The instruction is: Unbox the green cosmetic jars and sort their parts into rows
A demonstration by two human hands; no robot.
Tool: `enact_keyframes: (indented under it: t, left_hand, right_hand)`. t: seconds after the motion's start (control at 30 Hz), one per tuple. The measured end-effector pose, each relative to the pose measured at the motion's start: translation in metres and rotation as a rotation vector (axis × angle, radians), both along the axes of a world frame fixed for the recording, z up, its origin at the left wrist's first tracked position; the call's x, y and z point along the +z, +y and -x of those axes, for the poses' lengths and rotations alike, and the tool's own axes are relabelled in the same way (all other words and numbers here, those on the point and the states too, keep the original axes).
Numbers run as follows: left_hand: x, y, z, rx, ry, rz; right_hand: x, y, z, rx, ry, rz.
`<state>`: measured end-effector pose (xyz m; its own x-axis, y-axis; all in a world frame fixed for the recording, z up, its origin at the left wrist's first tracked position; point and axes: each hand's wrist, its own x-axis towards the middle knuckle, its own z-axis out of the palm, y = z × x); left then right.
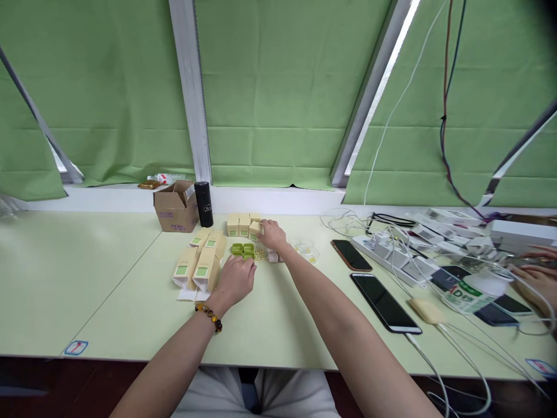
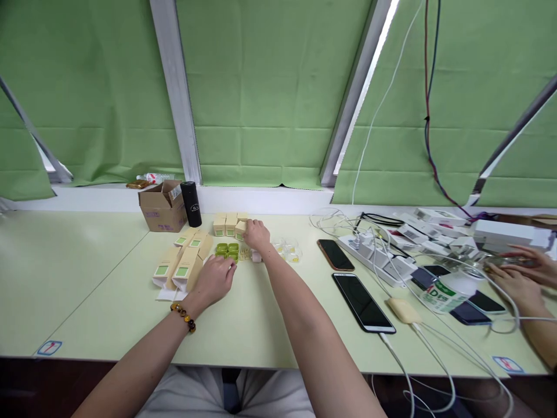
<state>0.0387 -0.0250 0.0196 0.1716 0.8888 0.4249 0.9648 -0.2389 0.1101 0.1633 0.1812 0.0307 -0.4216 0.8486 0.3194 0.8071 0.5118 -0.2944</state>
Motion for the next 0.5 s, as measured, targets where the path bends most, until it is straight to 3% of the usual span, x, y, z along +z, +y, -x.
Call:
enact_keyframes:
  t: [0.3,0.47,0.5]
  left_hand:
    - [-0.004,0.002,0.004,-0.025,-0.063,-0.12]
    - [-0.003,0.003,0.006,0.025,-0.217,-0.268]
    - [-0.003,0.003,0.006,0.035,-0.264,-0.293]
  right_hand:
    - [0.003,-0.003,0.002,-0.017,0.285,0.074]
    - [0.01,-0.024,-0.024,0.051,0.462,0.049]
    - [0.009,-0.033,-0.032,0.097,0.574,0.047]
